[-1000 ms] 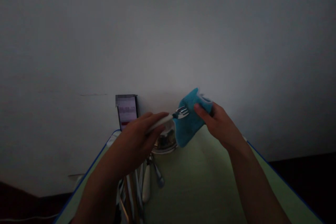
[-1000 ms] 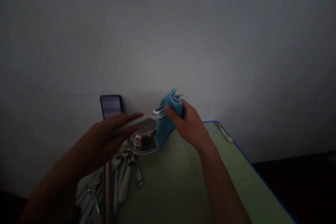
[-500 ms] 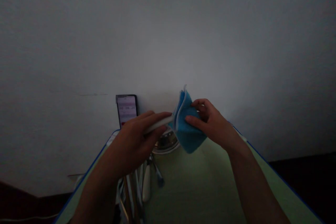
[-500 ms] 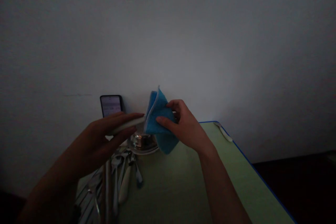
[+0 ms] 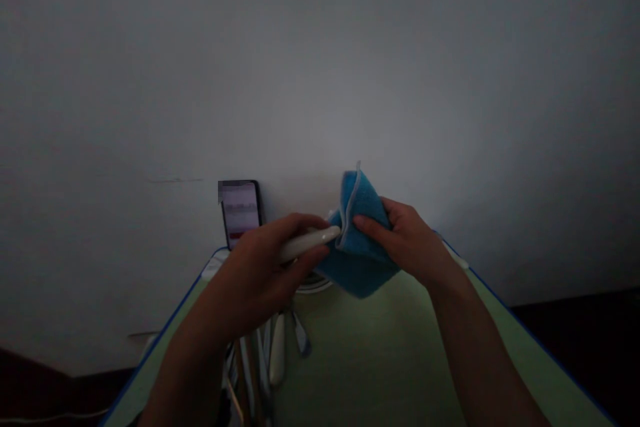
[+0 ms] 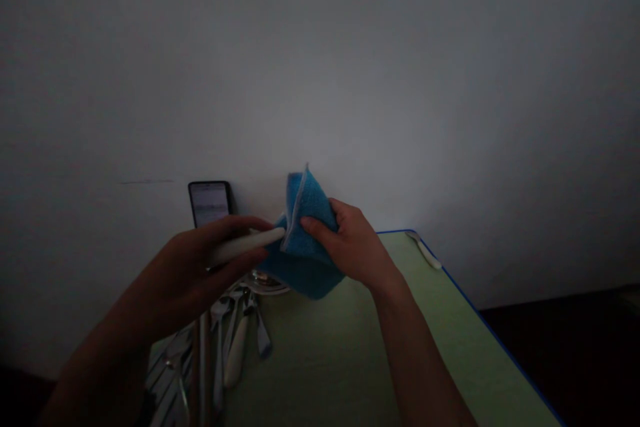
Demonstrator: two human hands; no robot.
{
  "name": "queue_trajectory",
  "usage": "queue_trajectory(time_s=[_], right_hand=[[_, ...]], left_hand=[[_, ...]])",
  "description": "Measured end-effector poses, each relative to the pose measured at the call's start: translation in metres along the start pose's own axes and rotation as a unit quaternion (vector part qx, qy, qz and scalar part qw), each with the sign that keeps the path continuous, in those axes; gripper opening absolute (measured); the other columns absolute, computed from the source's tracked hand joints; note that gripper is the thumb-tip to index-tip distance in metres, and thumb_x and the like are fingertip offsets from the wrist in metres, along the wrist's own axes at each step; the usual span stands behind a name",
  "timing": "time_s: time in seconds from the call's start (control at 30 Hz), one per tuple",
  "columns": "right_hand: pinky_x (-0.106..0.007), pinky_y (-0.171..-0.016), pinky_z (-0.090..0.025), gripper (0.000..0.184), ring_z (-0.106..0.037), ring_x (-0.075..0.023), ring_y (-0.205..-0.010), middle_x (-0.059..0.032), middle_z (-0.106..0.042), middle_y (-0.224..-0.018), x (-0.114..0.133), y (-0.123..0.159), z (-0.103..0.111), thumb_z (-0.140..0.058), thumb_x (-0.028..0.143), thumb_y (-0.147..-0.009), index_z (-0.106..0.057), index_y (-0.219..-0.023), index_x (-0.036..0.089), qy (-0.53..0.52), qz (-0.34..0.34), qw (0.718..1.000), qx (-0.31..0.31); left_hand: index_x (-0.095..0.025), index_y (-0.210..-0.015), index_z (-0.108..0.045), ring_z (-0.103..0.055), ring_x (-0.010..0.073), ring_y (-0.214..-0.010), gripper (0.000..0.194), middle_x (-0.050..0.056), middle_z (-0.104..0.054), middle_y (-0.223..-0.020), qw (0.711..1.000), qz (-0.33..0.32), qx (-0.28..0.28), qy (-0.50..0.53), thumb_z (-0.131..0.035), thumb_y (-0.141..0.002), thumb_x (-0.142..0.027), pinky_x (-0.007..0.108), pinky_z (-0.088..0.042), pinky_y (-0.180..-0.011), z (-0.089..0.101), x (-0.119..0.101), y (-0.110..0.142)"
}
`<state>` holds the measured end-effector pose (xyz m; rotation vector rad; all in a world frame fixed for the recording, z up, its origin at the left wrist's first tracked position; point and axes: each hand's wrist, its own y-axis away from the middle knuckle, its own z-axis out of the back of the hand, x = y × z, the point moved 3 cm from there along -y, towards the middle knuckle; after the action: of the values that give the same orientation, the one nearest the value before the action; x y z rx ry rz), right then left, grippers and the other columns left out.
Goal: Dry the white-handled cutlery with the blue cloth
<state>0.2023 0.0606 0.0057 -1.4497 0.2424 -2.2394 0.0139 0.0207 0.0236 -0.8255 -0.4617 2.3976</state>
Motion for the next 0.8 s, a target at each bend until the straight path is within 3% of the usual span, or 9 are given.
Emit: queue_trajectory(time_s=[0.1,0.23,0.4,0.67,0.8], right_hand=[[-0.026,-0.061,-0.044,0.026,-0.054,-0.0144,-0.069,-0.0022,-0.060,-0.077,0.0003,0.0007,-0.0013,-0.048,0.041,-0.085,-0.057,-0.083,0.016,-0.008,0.018,1.000,0.019],[-0.025,-0.061,-0.043,0.019,-0.052,-0.0128,-0.067,-0.0011,-0.058,-0.078,0.0020,0.0033,-0.0015,-0.047,0.033,-0.086,-0.055,-0.084,0.017,-0.001,0.027,0.998,0.053],[-0.023,-0.057,-0.041,0.011,-0.049,-0.0121,-0.064,0.0000,-0.057,-0.074,0.0062,0.0030,-0.0009,-0.051,0.023,-0.080,-0.057,-0.087,0.016,0.052,0.016,0.998,0.024],[-0.028,-0.061,-0.045,0.037,-0.055,-0.0158,-0.070,-0.0030,-0.061,-0.082,0.0065,0.0013,-0.0064,-0.062,0.049,-0.072,-0.056,-0.092,0.018,0.025,-0.008,0.999,0.035],[-0.028,-0.063,-0.046,0.039,-0.055,-0.0158,-0.072,-0.0026,-0.062,-0.083,0.0072,0.0012,-0.0069,-0.066,0.049,-0.070,-0.055,-0.092,0.019,0.022,-0.007,0.999,0.030]], left_hand=[[-0.019,-0.097,-0.056,-0.060,0.0120,-0.057,0.024,-0.002,-0.066,-0.075,0.999,0.038,0.001,0.008,-0.055,-0.084,-0.039,0.020,-0.045,-0.051,0.0000,0.0024,-0.0019],[-0.020,-0.094,-0.058,-0.060,0.0110,-0.056,0.022,-0.003,-0.066,-0.073,0.999,0.044,0.003,0.010,-0.055,-0.084,-0.038,0.019,-0.043,-0.050,0.0016,0.0041,-0.0015],[-0.020,-0.095,-0.061,-0.061,0.0124,-0.060,0.024,-0.002,-0.067,-0.073,0.997,0.043,0.054,0.015,-0.051,-0.086,-0.040,0.021,-0.043,-0.053,0.0008,0.0011,-0.0005],[-0.019,-0.094,-0.062,-0.060,0.0133,-0.058,0.026,0.000,-0.067,-0.072,0.996,0.044,0.076,0.005,-0.048,-0.087,-0.040,0.023,-0.042,-0.053,0.0021,-0.0043,-0.0013],[-0.020,-0.097,-0.061,-0.061,0.0139,-0.061,0.026,0.000,-0.067,-0.075,0.996,0.037,0.085,0.005,-0.047,-0.088,-0.039,0.023,-0.042,-0.054,0.0018,-0.0043,-0.0015]])
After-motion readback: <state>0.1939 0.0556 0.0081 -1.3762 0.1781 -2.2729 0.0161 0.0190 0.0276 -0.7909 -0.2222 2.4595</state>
